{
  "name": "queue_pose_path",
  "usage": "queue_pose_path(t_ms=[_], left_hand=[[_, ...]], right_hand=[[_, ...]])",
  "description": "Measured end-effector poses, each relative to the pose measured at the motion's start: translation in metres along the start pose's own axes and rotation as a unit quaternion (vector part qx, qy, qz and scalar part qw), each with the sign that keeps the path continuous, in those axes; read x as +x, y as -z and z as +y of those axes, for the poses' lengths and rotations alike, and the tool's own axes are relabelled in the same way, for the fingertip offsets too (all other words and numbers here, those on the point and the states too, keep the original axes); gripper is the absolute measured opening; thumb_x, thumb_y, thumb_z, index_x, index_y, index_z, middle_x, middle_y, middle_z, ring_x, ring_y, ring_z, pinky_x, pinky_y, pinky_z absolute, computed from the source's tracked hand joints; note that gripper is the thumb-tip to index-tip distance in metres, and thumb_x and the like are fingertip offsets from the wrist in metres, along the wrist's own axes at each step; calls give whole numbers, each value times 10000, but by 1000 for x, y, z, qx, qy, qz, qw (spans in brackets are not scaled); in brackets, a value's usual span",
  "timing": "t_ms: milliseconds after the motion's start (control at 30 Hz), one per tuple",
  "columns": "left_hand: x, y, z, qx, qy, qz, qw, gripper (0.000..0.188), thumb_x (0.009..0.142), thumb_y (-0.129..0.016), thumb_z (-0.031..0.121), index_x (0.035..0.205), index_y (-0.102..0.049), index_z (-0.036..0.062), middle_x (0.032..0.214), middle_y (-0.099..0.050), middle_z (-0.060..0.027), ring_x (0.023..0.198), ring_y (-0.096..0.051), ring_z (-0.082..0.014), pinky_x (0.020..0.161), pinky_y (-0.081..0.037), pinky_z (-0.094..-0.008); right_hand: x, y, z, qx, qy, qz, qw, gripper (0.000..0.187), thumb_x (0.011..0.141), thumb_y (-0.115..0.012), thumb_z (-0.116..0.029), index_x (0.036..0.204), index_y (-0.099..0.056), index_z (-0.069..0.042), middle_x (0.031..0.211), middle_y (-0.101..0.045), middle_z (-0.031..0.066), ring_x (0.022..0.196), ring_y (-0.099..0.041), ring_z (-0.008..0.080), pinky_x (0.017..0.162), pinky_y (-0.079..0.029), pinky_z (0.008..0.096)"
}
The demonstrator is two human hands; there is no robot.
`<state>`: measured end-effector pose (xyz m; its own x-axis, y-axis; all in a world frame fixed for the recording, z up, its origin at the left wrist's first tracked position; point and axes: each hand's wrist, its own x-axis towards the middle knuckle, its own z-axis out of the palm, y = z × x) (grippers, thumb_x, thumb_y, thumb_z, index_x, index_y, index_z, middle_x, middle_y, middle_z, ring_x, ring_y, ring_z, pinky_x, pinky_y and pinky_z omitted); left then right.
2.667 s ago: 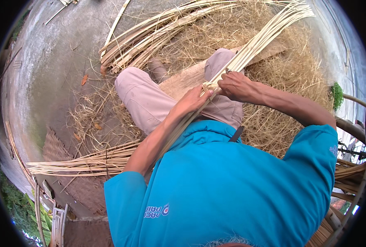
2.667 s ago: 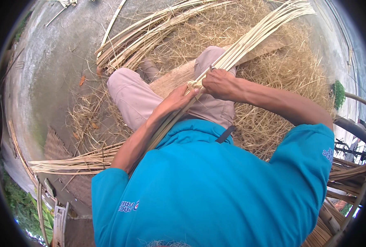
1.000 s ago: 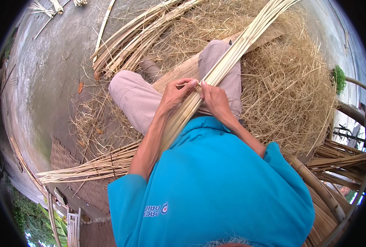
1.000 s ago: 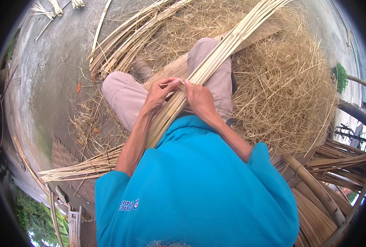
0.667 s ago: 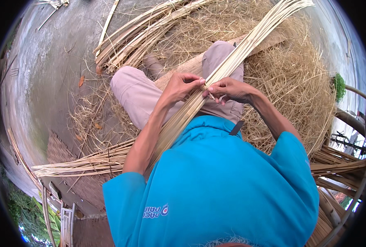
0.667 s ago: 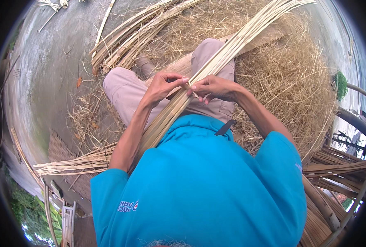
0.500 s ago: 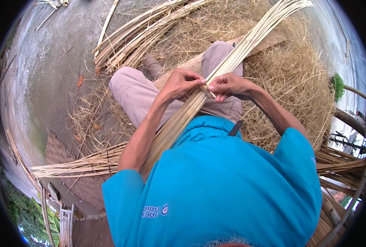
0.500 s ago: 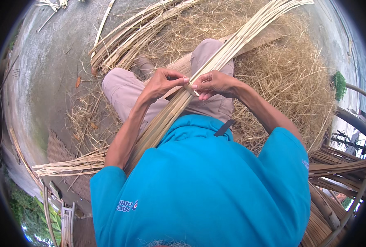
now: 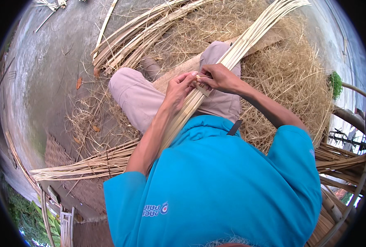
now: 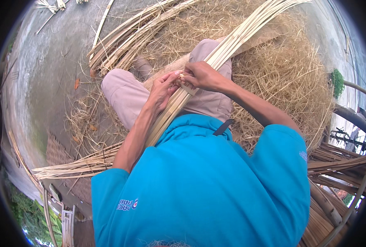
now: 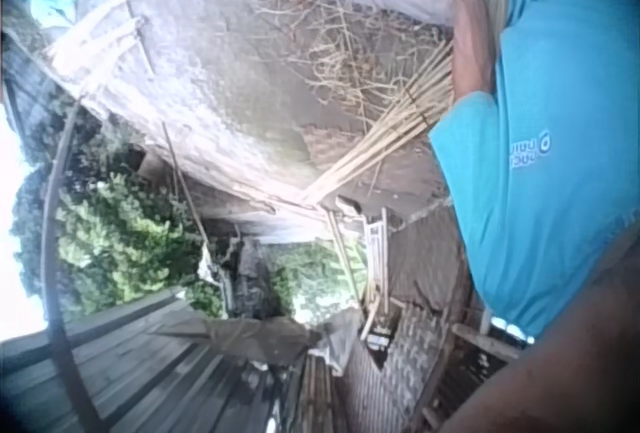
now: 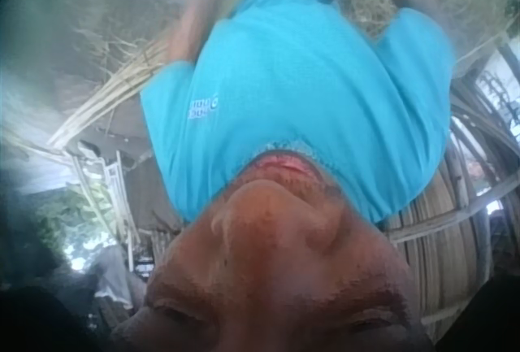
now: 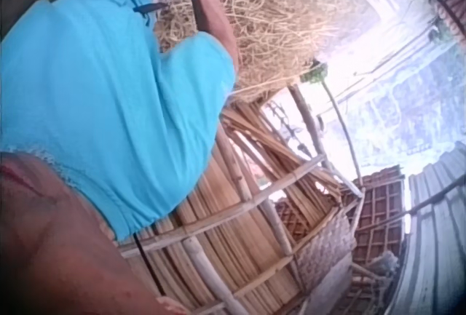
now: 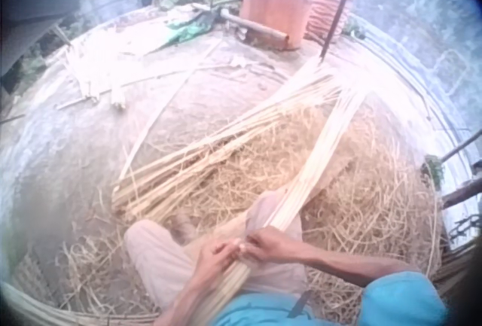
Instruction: The person sits on the ground and repeatedly gathers bamboo strips, aligns them, and ties them into bundles using thin strips. The person handles the strips by hand, forming neat bundles and placing them aside.
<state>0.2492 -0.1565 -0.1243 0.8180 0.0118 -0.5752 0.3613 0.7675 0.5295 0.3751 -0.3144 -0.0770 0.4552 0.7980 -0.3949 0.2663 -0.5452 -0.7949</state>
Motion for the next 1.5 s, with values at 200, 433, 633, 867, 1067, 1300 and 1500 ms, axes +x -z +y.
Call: queue_pose_path(t_ms=[200,433,633,867,1067,1300,1500], left_hand=[[1,3,3,61,-5,-47,997,326,959,-730,248,1115,-705,-37,976,-723,-68,903,-652,-109,842,-533,-253],[-3,-6,8,234,-125,-26,964,290,971,-710,242,1017,-766,-40,873,-738,-53,778,-639,-82,707,-507,-234],[-2,-13,20,370,-198,-30,907,260,949,-724,237,965,-788,-14,792,-723,-56,735,-606,-103,692,-477,-269],[9,-31,30,561,-229,-86,791,201,888,-735,230,931,-801,45,761,-717,-144,675,-669,-218,664,-508,-346],[23,-38,31,642,-182,-142,731,209,873,-733,240,888,-796,41,736,-718,-165,612,-654,-271,641,-506,-395],[18,-36,41,636,-188,-135,737,212,862,-758,247,937,-798,53,788,-707,-168,692,-663,-293,643,-497,-408],[10,-33,28,636,-256,-74,725,220,866,-761,228,965,-792,34,829,-698,-176,753,-677,-295,695,-523,-383]], right_hand=[[-3,-9,9,171,-32,23,985,218,965,-702,-175,986,-664,38,790,-712,99,704,-707,147,621,-575,296],[0,0,1,32,-41,1,999,210,936,-703,-165,952,-700,44,760,-729,137,729,-738,200,638,-557,323],[-20,-21,1,62,0,107,992,162,977,-657,-92,1000,-660,69,824,-715,101,737,-682,117,635,-553,288],[-45,-62,22,277,-60,205,937,168,999,-628,-84,1093,-693,40,901,-709,52,675,-627,88,596,-518,244],[-54,-92,29,331,-151,245,899,211,1014,-640,-186,1068,-707,6,865,-686,20,639,-605,73,553,-468,220],[-62,-55,18,127,-76,242,959,250,952,-715,-217,1079,-751,-6,835,-731,85,743,-650,129,672,-514,294],[-53,-60,14,140,-98,275,946,195,930,-730,-157,1039,-739,4,844,-746,68,760,-661,99,675,-520,270]])
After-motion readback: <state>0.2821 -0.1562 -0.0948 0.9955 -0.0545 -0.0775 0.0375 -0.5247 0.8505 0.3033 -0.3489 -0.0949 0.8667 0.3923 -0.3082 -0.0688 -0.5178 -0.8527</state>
